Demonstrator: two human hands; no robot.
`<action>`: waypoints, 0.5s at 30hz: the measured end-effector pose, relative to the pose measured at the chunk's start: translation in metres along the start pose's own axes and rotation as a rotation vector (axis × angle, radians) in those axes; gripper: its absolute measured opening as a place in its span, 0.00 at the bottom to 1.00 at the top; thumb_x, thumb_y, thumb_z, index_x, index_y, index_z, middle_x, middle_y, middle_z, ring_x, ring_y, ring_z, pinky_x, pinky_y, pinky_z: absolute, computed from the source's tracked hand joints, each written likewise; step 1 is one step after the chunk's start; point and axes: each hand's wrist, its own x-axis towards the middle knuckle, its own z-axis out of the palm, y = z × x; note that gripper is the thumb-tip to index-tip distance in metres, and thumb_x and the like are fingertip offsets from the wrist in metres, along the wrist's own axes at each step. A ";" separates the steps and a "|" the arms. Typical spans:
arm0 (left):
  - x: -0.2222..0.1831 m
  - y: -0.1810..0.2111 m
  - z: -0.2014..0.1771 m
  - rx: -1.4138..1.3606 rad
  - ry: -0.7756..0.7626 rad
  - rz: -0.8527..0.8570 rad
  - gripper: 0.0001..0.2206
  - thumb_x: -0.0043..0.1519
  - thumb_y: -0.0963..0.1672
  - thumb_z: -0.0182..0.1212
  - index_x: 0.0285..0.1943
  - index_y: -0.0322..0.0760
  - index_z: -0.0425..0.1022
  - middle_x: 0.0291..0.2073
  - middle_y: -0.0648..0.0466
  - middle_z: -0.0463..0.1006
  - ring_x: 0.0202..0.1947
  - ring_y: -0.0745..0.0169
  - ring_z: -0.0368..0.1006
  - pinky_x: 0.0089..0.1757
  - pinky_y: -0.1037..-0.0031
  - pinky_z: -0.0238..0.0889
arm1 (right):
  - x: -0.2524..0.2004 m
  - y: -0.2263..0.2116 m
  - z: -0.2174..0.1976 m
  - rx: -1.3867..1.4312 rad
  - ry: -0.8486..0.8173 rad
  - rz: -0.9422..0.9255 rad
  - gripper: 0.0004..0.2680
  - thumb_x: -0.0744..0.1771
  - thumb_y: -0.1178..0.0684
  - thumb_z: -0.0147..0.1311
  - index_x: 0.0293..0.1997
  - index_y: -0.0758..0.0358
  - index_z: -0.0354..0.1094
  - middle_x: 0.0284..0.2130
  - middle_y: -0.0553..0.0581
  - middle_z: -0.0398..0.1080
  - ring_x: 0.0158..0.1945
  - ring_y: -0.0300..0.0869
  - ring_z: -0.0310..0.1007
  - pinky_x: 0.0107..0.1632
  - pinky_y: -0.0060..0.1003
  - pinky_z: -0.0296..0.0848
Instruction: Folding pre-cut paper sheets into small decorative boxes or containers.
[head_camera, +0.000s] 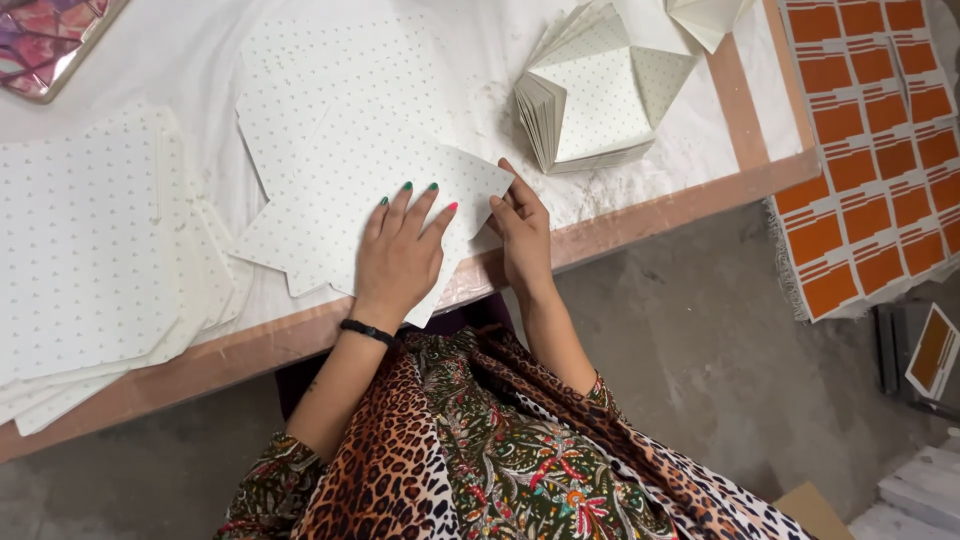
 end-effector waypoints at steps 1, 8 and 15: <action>0.000 0.002 -0.004 0.001 -0.004 -0.001 0.19 0.64 0.45 0.58 0.65 0.49 0.75 0.67 0.53 0.69 0.69 0.49 0.59 0.64 0.55 0.53 | -0.001 -0.002 0.004 0.002 0.001 0.004 0.22 0.70 0.63 0.46 0.75 0.69 0.51 0.55 0.60 0.71 0.56 0.41 0.73 0.57 0.36 0.74; 0.007 -0.017 -0.016 0.071 -0.046 -0.103 0.20 0.64 0.46 0.57 0.67 0.51 0.74 0.67 0.54 0.69 0.69 0.48 0.60 0.64 0.51 0.51 | 0.018 0.002 0.033 -0.025 0.000 -0.048 0.18 0.70 0.63 0.46 0.72 0.72 0.55 0.55 0.62 0.72 0.55 0.42 0.75 0.59 0.38 0.77; 0.001 -0.025 -0.015 0.121 -0.013 -0.107 0.19 0.65 0.46 0.57 0.66 0.51 0.75 0.66 0.55 0.70 0.68 0.52 0.60 0.63 0.54 0.52 | 0.033 0.025 0.040 -0.131 -0.052 -0.105 0.20 0.70 0.65 0.46 0.73 0.74 0.55 0.60 0.65 0.70 0.58 0.41 0.73 0.61 0.33 0.72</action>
